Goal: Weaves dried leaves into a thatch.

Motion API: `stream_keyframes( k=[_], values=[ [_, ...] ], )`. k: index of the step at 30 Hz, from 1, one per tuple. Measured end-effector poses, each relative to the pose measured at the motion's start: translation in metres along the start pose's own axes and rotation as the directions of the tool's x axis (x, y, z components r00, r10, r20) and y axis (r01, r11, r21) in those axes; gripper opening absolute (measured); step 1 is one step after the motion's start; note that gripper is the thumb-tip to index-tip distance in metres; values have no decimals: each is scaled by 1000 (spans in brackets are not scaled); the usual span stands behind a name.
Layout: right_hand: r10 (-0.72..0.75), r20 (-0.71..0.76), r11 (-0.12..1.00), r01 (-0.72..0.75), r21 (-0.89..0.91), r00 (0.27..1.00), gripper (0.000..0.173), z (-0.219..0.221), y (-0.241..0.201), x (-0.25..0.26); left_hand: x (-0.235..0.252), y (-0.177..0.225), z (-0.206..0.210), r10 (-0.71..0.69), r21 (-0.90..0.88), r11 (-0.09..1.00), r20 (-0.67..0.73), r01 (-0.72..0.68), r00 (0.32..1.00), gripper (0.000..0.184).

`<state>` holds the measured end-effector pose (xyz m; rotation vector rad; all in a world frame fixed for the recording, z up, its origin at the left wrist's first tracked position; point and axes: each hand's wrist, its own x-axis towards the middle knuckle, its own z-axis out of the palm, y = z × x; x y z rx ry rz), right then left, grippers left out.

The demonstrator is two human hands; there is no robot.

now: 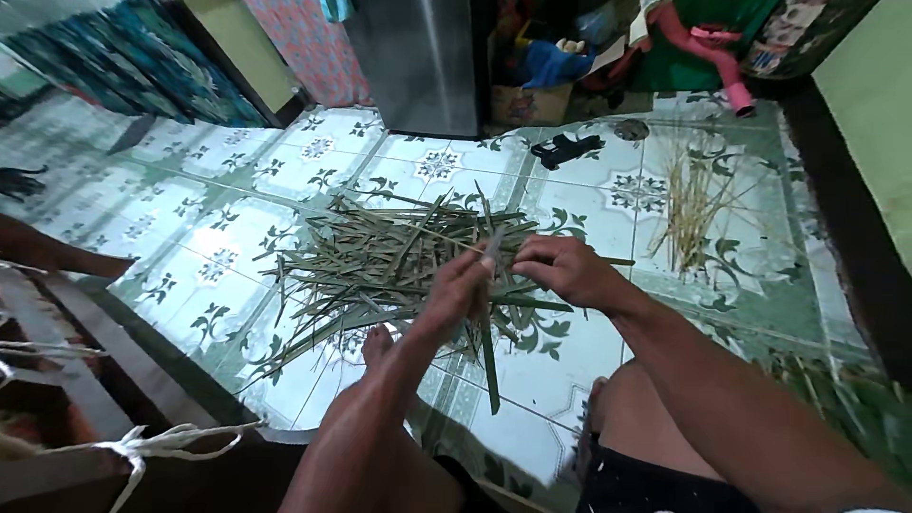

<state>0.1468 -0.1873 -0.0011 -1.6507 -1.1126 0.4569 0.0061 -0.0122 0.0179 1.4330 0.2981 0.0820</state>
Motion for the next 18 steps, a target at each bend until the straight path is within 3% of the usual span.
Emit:
stream_keyframes(
  k=[4, 9, 14, 18],
  values=[
    [50, 2, 994, -50, 93, 999, 16, -5, 4, 0, 9, 6, -31, 83, -189, 976, -148, -110, 985, 43],
    [88, 24, 980, -91, 177, 996, 15, 6, -6, 1, 0, -5, 1, -11, -46, 999, 110, 16, 994, 41],
    [103, 54, 976, -112, 185, 993, 16, 0, -3, 2, 4, 9, -26, 81, -161, 984, -3, -81, 997, 43],
    [94, 17, 980, -95, 176, 995, 15, 7, -6, 5, 5, -1, -6, 7, -26, 1000, 104, -4, 995, 43]
  ],
)
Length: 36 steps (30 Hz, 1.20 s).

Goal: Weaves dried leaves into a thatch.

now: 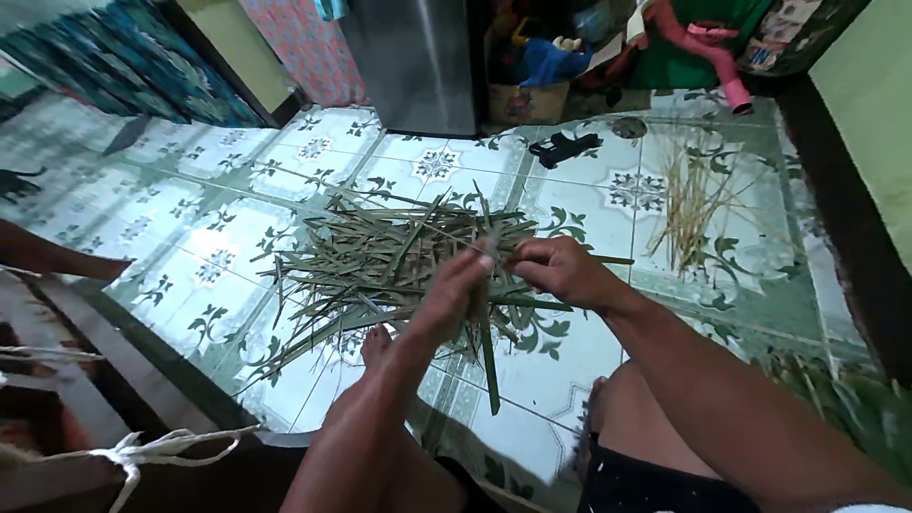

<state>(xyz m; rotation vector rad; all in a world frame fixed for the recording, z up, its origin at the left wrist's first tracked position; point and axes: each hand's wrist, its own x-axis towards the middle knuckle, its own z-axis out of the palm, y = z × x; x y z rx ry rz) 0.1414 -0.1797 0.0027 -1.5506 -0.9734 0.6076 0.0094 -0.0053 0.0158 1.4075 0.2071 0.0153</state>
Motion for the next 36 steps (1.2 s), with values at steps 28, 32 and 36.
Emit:
stream_keyframes(
  k=[28, 32, 36],
  values=[
    [-19, 23, 1000, 19, 2, 1000, 18, -10, 1, -5, 1, 20, -35, 153, -164, 972, -111, -170, 982, 41],
    [-53, 7, 997, 53, -51, 999, 17, -9, 6, -4, 0, 10, -32, 82, -152, 984, -85, -95, 993, 43],
    [-152, 37, 979, 156, -132, 988, 17, -10, 6, -4, -3, 9, -13, -12, -84, 996, 57, 17, 998, 40]
  ],
)
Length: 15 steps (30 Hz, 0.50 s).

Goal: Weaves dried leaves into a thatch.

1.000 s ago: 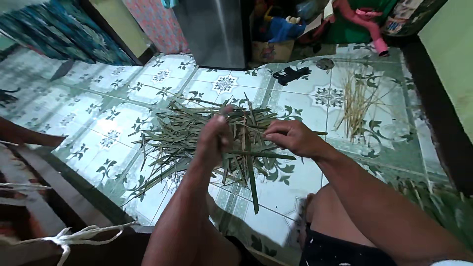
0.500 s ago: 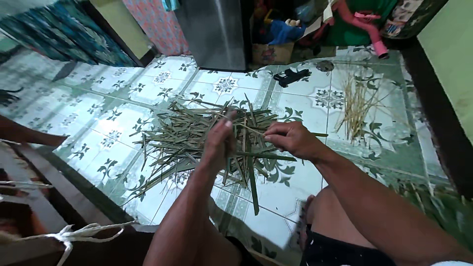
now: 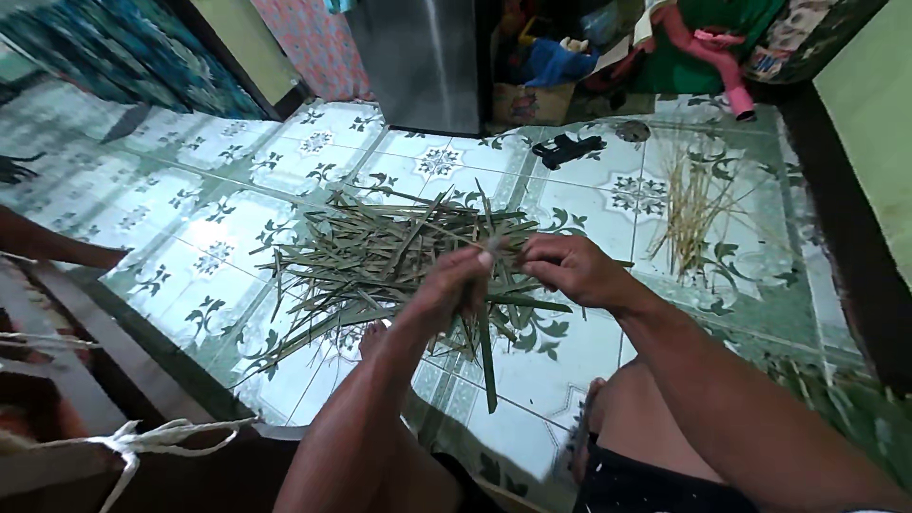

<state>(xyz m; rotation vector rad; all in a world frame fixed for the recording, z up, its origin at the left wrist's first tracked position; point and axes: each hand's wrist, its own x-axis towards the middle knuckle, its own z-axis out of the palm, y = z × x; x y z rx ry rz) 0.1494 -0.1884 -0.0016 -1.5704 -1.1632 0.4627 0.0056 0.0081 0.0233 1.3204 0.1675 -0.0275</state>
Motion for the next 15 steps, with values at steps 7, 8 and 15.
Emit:
stream_keyframes(
  k=[7, 8, 15],
  values=[
    [44, 24, 988, -40, -151, 999, 18, -30, 12, -7, -13, 22, -106, 194, -21, 972, -492, -234, 849, 38],
    [88, 17, 970, -82, -230, 996, 18, -35, 15, -7, -15, 18, -121, 190, 55, 979, -596, -196, 780, 36],
    [465, 125, 687, -268, -675, 876, 20, -45, 38, 5, -27, 2, -131, 92, 535, 825, -447, 183, 890, 47]
  ],
)
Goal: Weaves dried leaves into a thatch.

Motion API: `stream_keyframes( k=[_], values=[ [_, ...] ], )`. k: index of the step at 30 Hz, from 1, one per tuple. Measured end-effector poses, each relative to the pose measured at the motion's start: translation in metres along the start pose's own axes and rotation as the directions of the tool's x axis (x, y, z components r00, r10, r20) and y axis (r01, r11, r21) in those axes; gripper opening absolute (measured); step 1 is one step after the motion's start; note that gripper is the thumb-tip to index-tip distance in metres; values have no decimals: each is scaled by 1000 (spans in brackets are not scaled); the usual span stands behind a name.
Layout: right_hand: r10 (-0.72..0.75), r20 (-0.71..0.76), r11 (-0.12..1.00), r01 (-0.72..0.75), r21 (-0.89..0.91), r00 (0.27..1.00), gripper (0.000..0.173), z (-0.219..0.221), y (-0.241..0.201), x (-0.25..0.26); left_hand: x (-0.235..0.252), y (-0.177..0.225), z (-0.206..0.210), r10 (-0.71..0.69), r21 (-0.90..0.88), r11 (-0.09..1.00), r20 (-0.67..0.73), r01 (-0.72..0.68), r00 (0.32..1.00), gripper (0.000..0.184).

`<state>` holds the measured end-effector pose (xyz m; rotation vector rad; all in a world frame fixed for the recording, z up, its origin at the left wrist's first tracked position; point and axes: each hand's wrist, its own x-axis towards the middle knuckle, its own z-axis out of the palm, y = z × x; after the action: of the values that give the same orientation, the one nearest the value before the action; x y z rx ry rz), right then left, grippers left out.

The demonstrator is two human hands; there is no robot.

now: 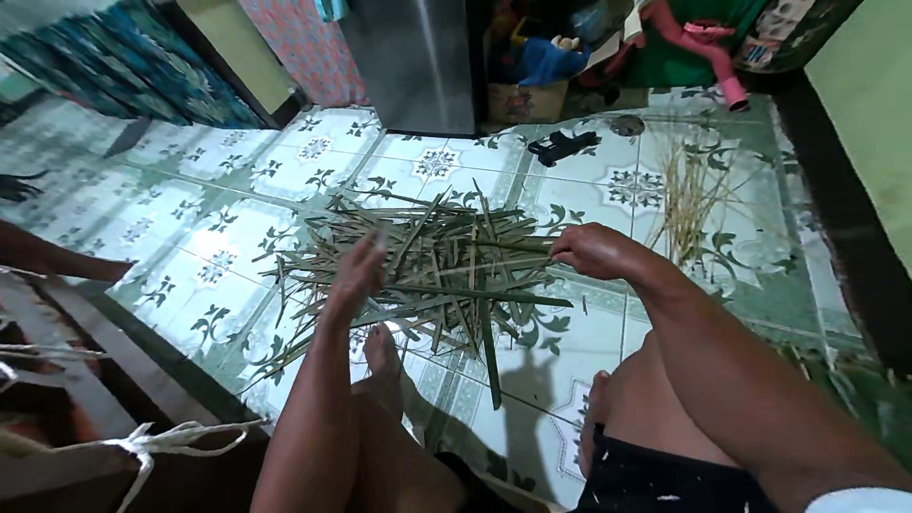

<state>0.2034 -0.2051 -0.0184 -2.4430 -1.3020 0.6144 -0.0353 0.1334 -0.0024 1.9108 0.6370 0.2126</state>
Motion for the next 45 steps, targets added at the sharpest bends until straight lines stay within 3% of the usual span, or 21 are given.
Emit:
stream_keyframes(
  k=[2, 4, 6, 8, 9, 10, 12, 13, 14, 15, 17, 18, 20, 24, 29, 33, 37, 39, 43, 45],
  values=[
    [-15, 53, 998, 18, -60, 998, 20, 6, -9, 6, -7, 12, 36, -122, 323, 946, 315, 14, 941, 57],
    [-74, 81, 992, 82, -100, 994, 21, 11, -25, 10, -11, 12, 79, -253, 536, 838, 542, -98, 802, 62],
    [-127, 114, 975, 145, -170, 985, 20, 15, -42, 11, -12, 0, 111, -349, 599, 784, 644, -164, 680, 50],
    [-181, 114, 949, 204, -240, 977, 19, 16, -56, 10, -8, -11, 128, -429, 653, 736, 656, -182, 621, 39],
    [-262, 36, 931, 262, -252, 964, 17, 19, -58, 8, -5, -14, 132, -450, 663, 729, 652, -171, 610, 39],
    [-371, -104, 909, 338, -246, 923, 16, 23, -59, 6, -3, -16, 132, -445, 647, 750, 650, -141, 616, 39],
    [-522, -399, 853, 473, -222, 754, 15, 30, -63, 3, -1, -7, 122, -380, 537, 843, 631, -27, 676, 37],
    [-526, -498, 842, 506, -189, 690, 17, 33, -65, 2, 0, 1, 115, -332, 431, 901, 604, 54, 725, 35],
    [-487, -541, 853, 505, -129, 686, 20, 36, -64, 0, 2, 8, 108, -288, 289, 947, 566, 142, 772, 33],
    [-426, -524, 880, 472, -51, 738, 23, 38, -62, -1, 5, 13, 103, -242, 123, 970, 529, 209, 813, 32],
    [-261, -306, 941, 312, 130, 916, 35, 38, -58, 1, 12, 21, 97, -121, -198, 951, 469, 238, 875, 37],
    [-198, -187, 949, 236, 207, 962, 41, 38, -58, 4, 13, 26, 97, -62, -321, 921, 436, 220, 898, 39],
    [-167, -146, 919, 207, 335, 975, 39, 44, -62, 12, 10, 37, 101, 34, -476, 864, 382, 165, 924, 41],
    [-187, -327, 825, 329, 459, 926, 28, 48, -68, 15, 0, 55, 110, 85, -509, 852, 362, 121, 928, 39],
    [-247, -242, 799, 339, 498, 938, 30, 27, -50, 5, -6, 58, 71, 165, -559, 829, 249, 3, 954, 40],
    [-296, -257, 816, 383, 432, 920, 31, 29, -41, 3, -13, 47, 44, 212, -668, 742, 153, -57, 965, 41],
    [-338, -313, 804, 445, 394, 888, 31, 36, -47, -1, -33, 49, 63, 183, -540, 841, 268, -10, 946, 40],
    [-369, -355, 800, 489, 349, 859, 31, 35, -47, -5, -37, 53, 60, 198, -558, 830, 271, -14, 942, 40],
    [-420, -391, 824, 524, 214, 819, 30, 24, -35, -19, -39, 48, 22, 265, -684, 718, 98, -128, 959, 43],
    [-412, -369, 846, 500, 184, 833, 29, 12, -20, -31, -39, 41, 4, 281, -735, 658, 36, -166, 959, 40]
  ],
)
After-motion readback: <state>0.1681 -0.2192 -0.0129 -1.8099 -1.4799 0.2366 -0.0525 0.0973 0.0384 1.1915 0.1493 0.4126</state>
